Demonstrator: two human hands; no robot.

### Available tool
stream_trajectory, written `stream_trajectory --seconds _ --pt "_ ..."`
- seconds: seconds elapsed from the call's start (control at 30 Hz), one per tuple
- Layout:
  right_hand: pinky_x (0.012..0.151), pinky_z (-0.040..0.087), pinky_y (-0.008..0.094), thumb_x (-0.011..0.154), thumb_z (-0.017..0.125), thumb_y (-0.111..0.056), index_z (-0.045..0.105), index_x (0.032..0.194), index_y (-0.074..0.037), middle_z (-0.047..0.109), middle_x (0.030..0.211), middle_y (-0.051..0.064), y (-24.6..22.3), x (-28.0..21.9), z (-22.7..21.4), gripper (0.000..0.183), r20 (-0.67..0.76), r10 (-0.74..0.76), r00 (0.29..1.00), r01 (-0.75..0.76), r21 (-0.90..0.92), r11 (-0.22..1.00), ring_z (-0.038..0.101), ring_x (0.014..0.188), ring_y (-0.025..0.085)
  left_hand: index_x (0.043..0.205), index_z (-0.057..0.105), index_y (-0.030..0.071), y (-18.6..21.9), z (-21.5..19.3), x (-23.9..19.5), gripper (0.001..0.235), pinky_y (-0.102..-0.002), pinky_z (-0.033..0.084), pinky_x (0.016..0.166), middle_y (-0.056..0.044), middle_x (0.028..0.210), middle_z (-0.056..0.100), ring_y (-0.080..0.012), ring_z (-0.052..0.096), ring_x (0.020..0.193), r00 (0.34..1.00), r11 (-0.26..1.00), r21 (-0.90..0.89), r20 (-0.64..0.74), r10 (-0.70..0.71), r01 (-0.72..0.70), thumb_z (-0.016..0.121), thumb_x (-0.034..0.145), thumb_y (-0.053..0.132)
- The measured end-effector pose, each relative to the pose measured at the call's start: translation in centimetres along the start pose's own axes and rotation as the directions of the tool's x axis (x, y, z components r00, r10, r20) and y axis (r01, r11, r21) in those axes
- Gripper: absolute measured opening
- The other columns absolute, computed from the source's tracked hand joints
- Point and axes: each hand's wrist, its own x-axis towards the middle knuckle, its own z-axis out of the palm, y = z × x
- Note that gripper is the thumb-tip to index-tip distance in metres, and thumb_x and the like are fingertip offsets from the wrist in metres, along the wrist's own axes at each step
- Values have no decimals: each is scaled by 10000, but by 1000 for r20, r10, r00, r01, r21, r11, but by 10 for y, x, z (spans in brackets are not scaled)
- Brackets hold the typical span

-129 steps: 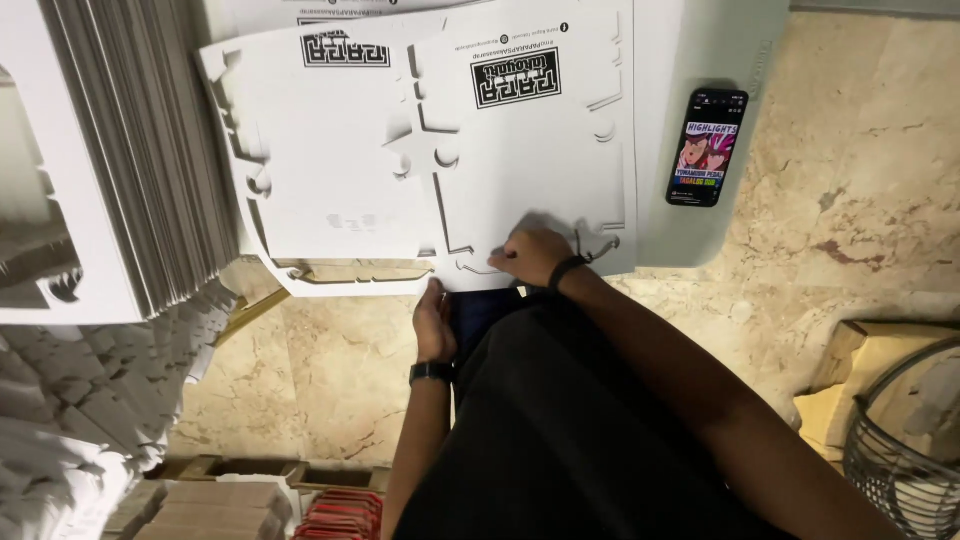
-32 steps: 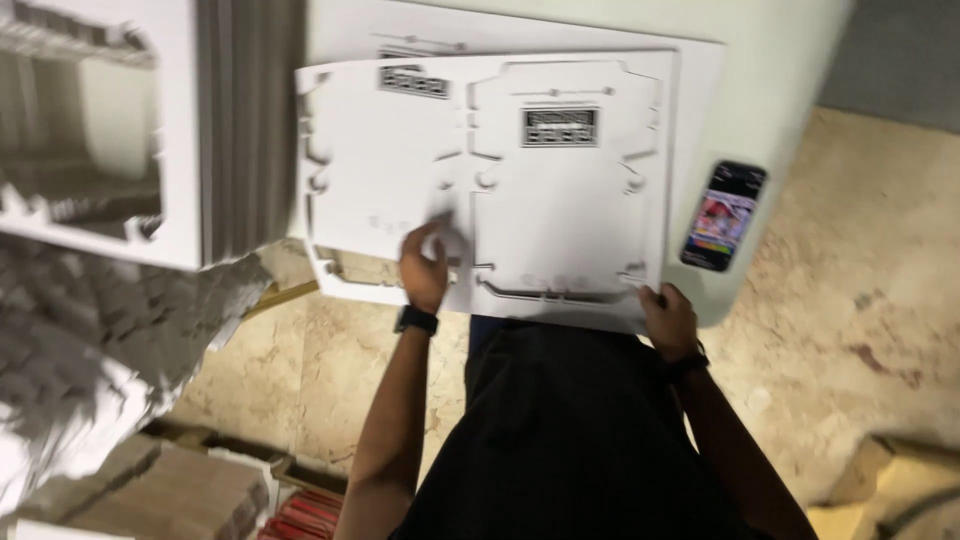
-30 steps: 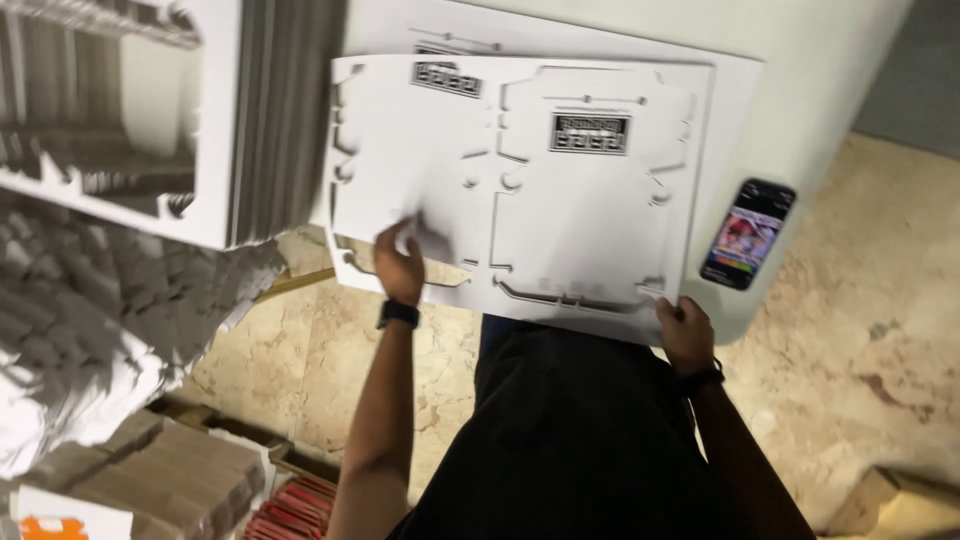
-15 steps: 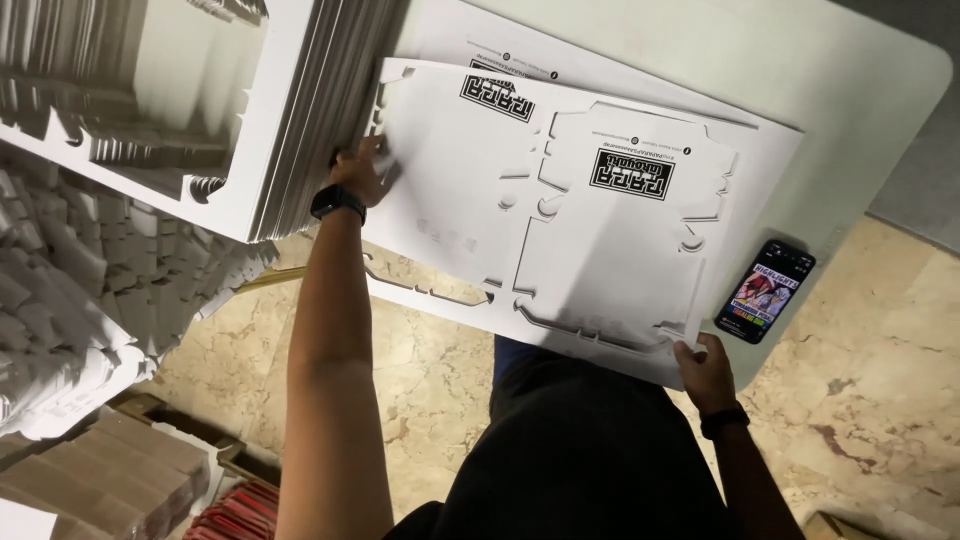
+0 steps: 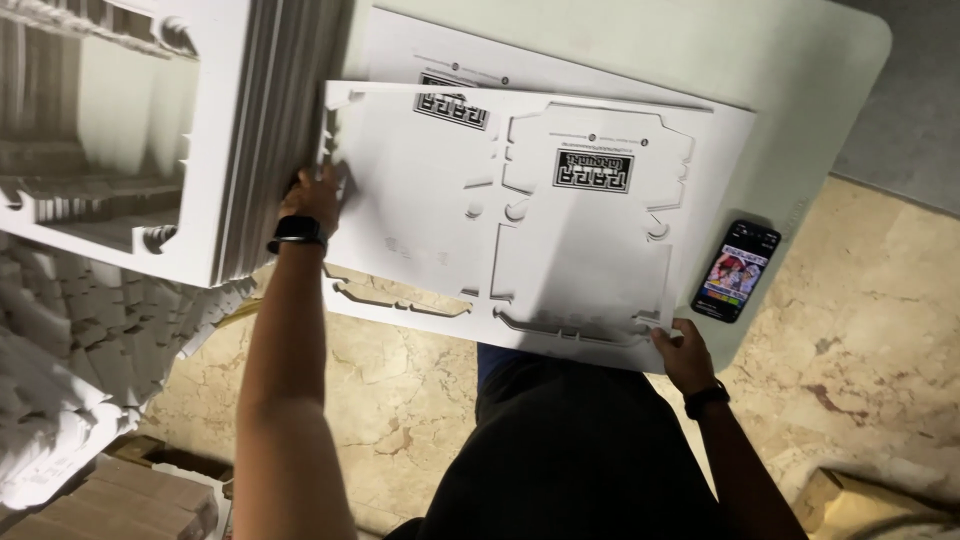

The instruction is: Manually removing waste material from die-cut cardboard sheets to produce finished cardboard shapes.

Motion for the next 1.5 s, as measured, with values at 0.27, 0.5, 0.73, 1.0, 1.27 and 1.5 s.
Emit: stream_trajectory --seconds 0.27,0.5,0.73,1.0,1.27,1.5 --pt "961 547 480 913 640 -649 659 1253 -245 751 1090 109 3 3 4 528 -39 22 999 -28 -165 986 702 1096 336 1548 356 177 -43 80 21 942 -720 567 738 -387 1325 540 -615 642 1027 945 999 17 -324 -40 48 924 801 90" --pt "777 507 483 911 729 -149 596 1359 -83 570 1025 203 -91 9 -41 472 -262 -658 706 564 -352 747 577 897 361 1351 322 86 10 -74 -90 382 -575 644 756 -413 1434 430 -528 682 982 1000 1000 -13 -1 2 -2 527 1031 53" --pt "1080 482 485 729 841 38 369 1549 -306 258 1509 192 -183 39 -59 1007 13 -387 922 374 -289 881 396 1358 431 1478 338 110 19 -83 -114 455 -434 696 641 -357 1321 570 -403 768 865 994 989 146 -112 -4 20 506 1055 101" --pt "1060 490 455 761 780 86 492 1428 -209 351 1424 178 -170 60 -57 784 28 -442 897 436 -236 869 557 1219 393 1460 355 142 53 -149 -209 660 -561 574 949 -414 1352 475 -470 689 1011 934 998 -14 -351 -59 58 617 886 -55" --pt "1105 474 434 767 810 40 494 1456 -248 326 1449 138 -176 49 -62 811 43 -396 917 396 -210 894 514 1300 356 1392 782 448 63 -250 -345 217 -114 397 432 73 1116 804 22 618 636 473 931 358 -833 285 70 824 1180 438" --pt "1154 416 414 728 833 49 510 1419 -278 334 1370 136 -168 57 -60 830 38 -476 878 474 -193 859 525 1271 366 1575 771 70 62 -288 -469 531 -391 653 842 -256 1297 708 -284 664 950 533 926 211 -768 356 -314 953 1099 -77"
